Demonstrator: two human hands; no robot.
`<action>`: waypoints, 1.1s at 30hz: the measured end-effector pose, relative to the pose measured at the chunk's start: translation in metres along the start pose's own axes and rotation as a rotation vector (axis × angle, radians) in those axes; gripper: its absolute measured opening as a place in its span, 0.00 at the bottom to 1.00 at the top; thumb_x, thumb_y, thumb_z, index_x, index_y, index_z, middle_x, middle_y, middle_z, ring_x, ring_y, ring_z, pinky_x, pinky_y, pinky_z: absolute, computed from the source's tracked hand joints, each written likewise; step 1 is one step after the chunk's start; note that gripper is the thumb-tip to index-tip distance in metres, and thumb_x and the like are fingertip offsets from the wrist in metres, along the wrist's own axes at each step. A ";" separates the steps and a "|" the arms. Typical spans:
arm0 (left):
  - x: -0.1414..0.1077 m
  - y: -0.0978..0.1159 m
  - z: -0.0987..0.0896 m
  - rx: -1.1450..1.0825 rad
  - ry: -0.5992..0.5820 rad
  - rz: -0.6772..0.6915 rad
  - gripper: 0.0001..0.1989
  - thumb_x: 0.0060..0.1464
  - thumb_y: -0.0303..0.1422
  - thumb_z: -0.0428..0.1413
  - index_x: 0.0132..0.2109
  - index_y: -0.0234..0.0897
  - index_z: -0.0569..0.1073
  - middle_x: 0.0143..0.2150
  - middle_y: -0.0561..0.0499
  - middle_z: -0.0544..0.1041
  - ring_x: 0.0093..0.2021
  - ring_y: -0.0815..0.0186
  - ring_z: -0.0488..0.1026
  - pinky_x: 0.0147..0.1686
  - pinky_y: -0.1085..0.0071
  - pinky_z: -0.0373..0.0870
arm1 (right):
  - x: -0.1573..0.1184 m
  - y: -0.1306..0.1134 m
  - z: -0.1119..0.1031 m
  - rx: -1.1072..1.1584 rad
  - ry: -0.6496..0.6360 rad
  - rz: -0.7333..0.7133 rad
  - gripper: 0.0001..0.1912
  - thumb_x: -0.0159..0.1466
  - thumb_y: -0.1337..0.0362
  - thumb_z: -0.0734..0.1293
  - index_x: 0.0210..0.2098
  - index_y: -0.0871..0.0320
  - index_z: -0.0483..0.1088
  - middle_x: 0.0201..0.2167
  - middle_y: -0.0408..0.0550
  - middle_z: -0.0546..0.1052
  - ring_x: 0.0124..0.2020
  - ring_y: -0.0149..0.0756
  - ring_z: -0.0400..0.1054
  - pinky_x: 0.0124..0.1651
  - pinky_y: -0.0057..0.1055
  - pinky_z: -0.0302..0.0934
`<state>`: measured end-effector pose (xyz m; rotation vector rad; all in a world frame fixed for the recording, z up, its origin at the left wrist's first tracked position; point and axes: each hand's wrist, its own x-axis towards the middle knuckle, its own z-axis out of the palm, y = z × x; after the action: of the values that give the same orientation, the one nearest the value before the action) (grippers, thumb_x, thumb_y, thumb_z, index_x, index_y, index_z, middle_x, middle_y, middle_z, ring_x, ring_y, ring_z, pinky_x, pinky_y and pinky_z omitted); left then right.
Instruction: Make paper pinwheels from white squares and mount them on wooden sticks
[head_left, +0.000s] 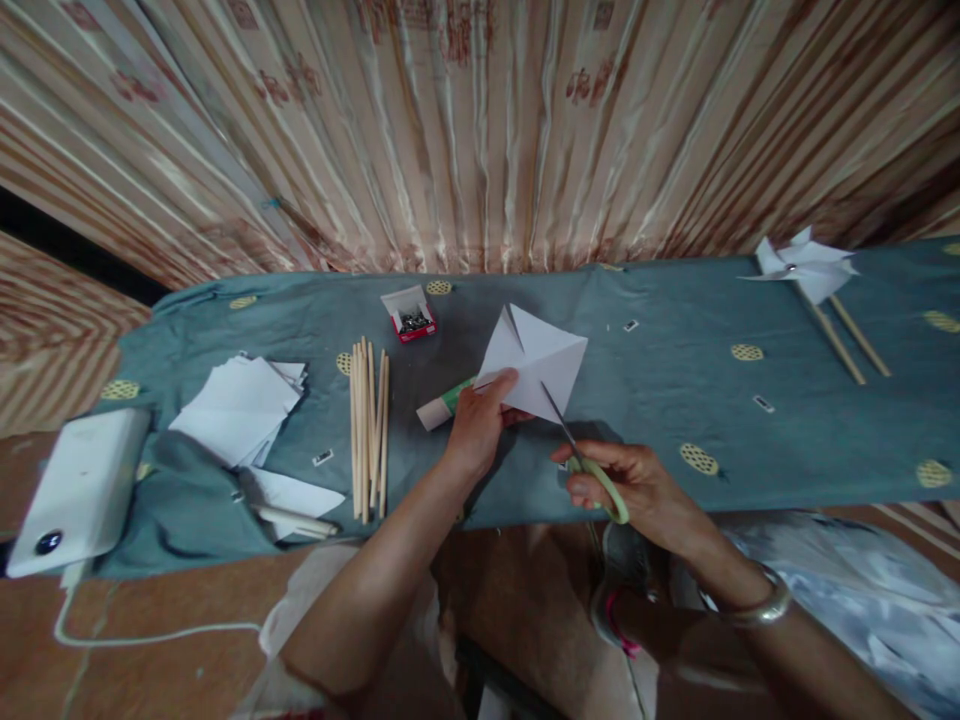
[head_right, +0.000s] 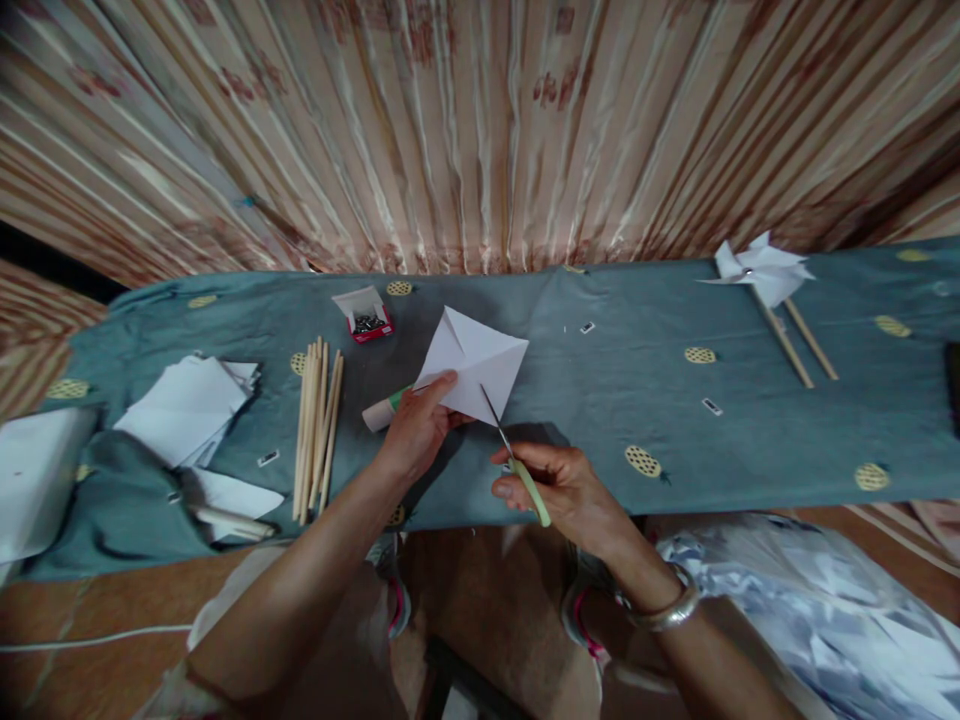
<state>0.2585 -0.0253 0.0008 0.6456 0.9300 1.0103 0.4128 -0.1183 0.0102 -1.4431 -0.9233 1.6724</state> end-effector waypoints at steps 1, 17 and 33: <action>0.000 0.000 0.000 0.001 -0.002 0.003 0.12 0.45 0.39 0.62 0.31 0.33 0.75 0.28 0.50 0.78 0.29 0.64 0.75 0.29 0.71 0.72 | 0.000 0.000 0.000 -0.003 0.002 0.002 0.22 0.45 0.51 0.78 0.35 0.58 0.77 0.20 0.39 0.72 0.21 0.27 0.67 0.26 0.25 0.66; -0.003 0.001 0.001 -0.009 -0.008 -0.014 0.08 0.45 0.35 0.61 0.29 0.33 0.75 0.28 0.50 0.77 0.27 0.66 0.73 0.28 0.71 0.73 | -0.001 -0.003 0.003 0.023 0.022 0.004 0.23 0.44 0.50 0.78 0.34 0.58 0.77 0.19 0.39 0.72 0.21 0.26 0.65 0.25 0.24 0.63; -0.003 -0.001 0.001 -0.019 -0.008 -0.034 0.08 0.44 0.34 0.61 0.29 0.33 0.75 0.28 0.52 0.76 0.28 0.67 0.72 0.27 0.71 0.72 | -0.001 -0.005 0.004 0.064 0.027 0.032 0.24 0.42 0.51 0.79 0.33 0.58 0.77 0.18 0.39 0.73 0.21 0.27 0.66 0.26 0.24 0.64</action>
<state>0.2595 -0.0282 0.0017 0.6158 0.9205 0.9847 0.4091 -0.1165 0.0158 -1.4413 -0.8286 1.6859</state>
